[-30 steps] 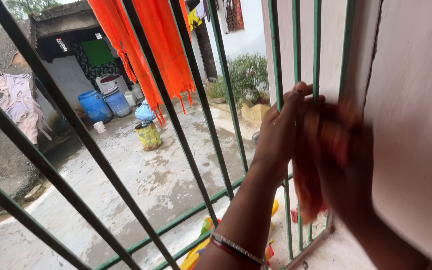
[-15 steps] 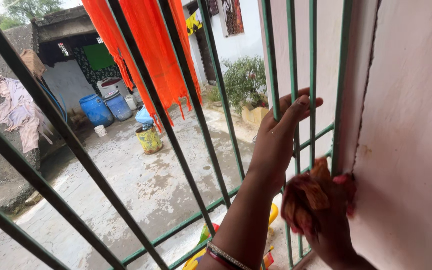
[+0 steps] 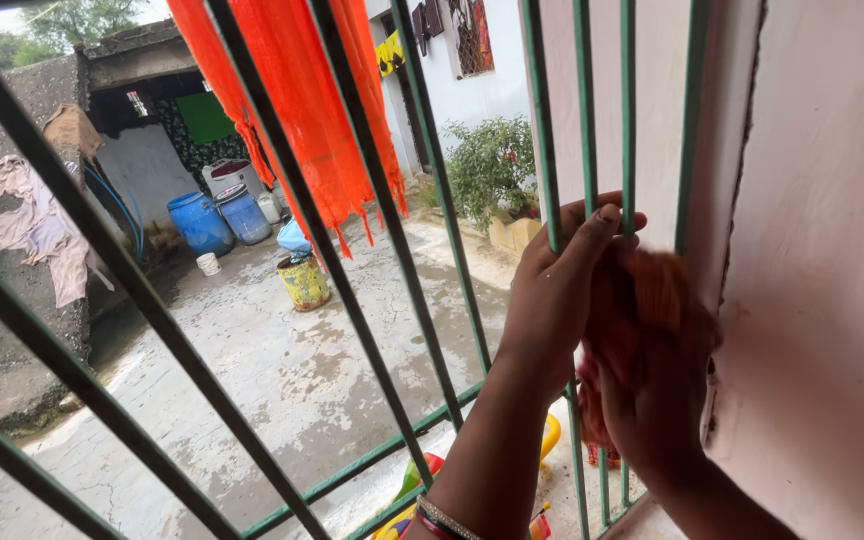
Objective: The person wipes the metal bars of a window gate using a red cloth, moving the cloth along individual bars.
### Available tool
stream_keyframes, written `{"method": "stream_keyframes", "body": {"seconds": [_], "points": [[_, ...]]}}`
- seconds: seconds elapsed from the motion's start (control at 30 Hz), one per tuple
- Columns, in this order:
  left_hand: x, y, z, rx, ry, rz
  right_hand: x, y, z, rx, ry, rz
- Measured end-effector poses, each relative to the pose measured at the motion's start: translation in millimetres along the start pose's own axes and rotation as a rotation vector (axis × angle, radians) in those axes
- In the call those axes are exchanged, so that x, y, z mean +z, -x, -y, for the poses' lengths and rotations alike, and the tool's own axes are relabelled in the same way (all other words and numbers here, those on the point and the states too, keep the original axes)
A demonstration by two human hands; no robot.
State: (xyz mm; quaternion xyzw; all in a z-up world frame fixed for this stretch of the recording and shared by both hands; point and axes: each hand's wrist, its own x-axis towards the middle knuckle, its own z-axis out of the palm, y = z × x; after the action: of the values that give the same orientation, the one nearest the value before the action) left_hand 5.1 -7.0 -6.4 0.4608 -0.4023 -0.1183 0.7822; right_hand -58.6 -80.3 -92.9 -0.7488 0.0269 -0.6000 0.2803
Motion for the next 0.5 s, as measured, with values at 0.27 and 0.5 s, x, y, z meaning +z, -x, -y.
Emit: {"method": "stream_keyframes", "body": {"seconds": [0.27,0.5], "points": [[1,2,-5,-0.022,-0.082,0.000,-27,0,-16,-0.079,-0.182,0.090],[-1,2,-3,0.037,0.016,0.062,3,-118,-2,0.009,-0.783,-0.008]]}}
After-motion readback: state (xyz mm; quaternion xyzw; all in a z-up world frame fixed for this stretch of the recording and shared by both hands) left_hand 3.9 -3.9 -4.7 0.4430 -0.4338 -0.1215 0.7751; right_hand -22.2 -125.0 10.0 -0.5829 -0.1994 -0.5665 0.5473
